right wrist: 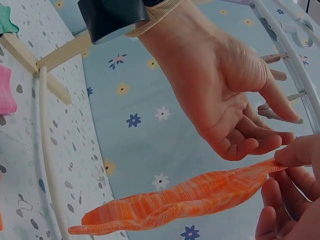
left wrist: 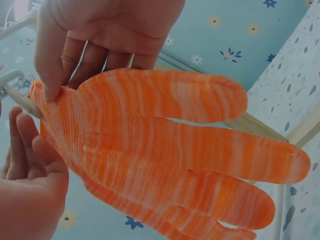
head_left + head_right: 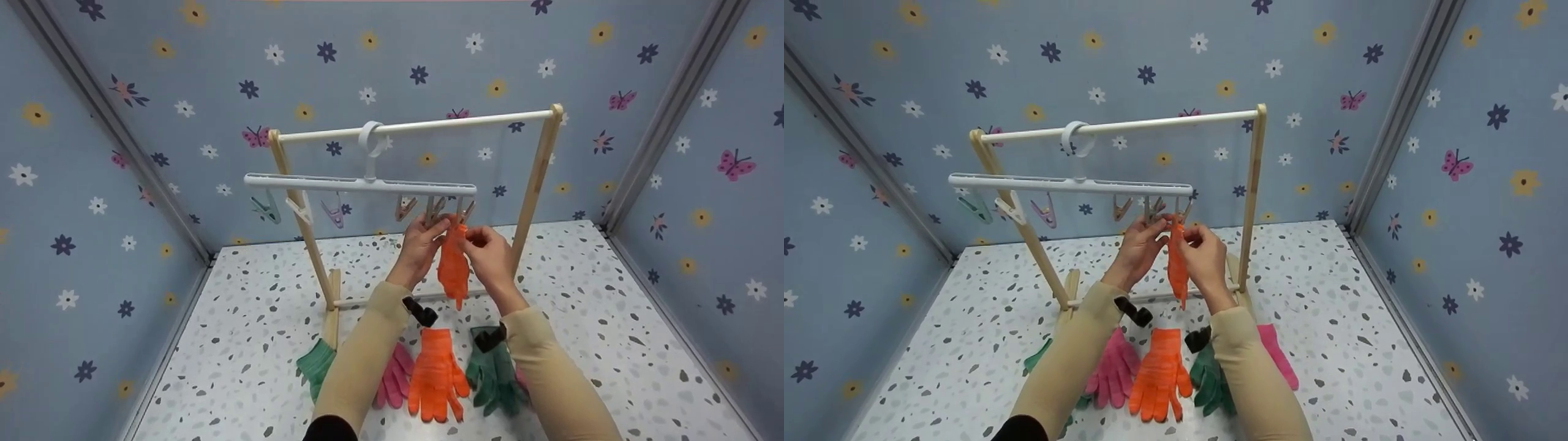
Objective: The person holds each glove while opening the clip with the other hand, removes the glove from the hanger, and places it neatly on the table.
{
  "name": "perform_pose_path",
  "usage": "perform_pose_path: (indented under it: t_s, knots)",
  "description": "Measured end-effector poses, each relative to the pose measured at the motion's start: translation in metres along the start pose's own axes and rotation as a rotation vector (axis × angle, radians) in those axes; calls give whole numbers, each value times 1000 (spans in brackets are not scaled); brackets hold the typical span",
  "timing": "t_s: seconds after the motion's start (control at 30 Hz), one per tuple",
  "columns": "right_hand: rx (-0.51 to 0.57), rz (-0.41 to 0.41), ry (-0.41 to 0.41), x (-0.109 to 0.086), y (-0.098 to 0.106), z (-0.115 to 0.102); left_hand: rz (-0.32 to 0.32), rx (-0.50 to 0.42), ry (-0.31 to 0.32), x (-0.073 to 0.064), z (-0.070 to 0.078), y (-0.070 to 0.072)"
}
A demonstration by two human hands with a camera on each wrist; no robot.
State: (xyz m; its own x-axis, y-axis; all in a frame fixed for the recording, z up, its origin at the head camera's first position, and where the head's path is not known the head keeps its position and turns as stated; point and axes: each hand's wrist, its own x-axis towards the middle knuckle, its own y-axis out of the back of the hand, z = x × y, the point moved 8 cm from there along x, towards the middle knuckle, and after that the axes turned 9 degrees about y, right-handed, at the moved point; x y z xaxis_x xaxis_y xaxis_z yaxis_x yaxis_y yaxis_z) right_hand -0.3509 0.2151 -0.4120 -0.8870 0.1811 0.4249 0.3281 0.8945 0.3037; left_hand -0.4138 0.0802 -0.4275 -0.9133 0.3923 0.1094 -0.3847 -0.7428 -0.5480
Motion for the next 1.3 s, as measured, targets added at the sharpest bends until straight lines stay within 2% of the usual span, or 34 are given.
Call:
perform_pose_path:
  t_s: [0.13,0.33,0.47,0.6,0.83,1.0,1.13,1.3]
  knots:
    - [-6,10,8,-2,0,0,24,10,12,2,-2,-1]
    - [22,6,-5,-4,-2,1,68,130,15,4,-5,1]
    - [55,2,-4,-7,-3,0,71,149,40,5,-9,1]
    - [65,-1,-4,-9,-4,-2,31,137,73,6,-13,-4]
    - [81,-4,8,-10,-5,-3,-114,83,92,9,-15,-22]
    - [92,0,15,-11,-4,-3,-191,48,92,12,-16,-29]
    - [117,14,25,-11,-3,-2,-228,-18,74,15,-15,-33]
    - [161,23,26,-12,-3,1,-229,-43,65,17,-15,-32]
